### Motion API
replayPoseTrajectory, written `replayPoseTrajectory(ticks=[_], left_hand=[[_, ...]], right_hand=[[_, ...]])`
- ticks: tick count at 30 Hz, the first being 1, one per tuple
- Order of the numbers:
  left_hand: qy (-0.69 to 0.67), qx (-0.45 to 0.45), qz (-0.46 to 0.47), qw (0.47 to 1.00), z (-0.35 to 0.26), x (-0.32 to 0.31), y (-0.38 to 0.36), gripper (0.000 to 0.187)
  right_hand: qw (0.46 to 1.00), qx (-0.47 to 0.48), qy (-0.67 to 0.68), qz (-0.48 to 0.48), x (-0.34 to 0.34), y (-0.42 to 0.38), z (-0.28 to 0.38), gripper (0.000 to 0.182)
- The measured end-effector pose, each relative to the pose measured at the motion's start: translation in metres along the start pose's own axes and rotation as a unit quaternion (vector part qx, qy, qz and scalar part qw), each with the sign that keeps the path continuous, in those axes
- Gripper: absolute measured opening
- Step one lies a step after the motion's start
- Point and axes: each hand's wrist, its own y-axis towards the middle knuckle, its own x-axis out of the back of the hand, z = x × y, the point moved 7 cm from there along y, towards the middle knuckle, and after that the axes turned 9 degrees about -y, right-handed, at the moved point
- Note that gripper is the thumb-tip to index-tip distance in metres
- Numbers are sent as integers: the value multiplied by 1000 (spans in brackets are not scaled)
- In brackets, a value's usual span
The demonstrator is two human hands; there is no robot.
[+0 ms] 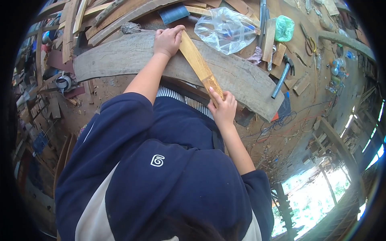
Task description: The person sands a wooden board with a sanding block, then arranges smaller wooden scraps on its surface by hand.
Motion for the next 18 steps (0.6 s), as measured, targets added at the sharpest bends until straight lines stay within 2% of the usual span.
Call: replayPoseTrajectory(ticks=[3, 9, 13, 18], left_hand=[[6, -6, -6, 1000, -1, 3, 2, 21], [10, -23, -22, 999, -2, 6, 2, 20], [3, -25, -19, 999, -5, 9, 1, 19], [-4, -25, -23, 999, -5, 9, 1, 18]], right_hand=[[999, 23, -11, -43, -1, 45, 25, 63], [999, 37, -5, -32, -4, 129, 65, 61], [998, 55, -1, -42, 3, 96, 52, 63], [1000, 17, -3, -9, 7, 31, 7, 65]])
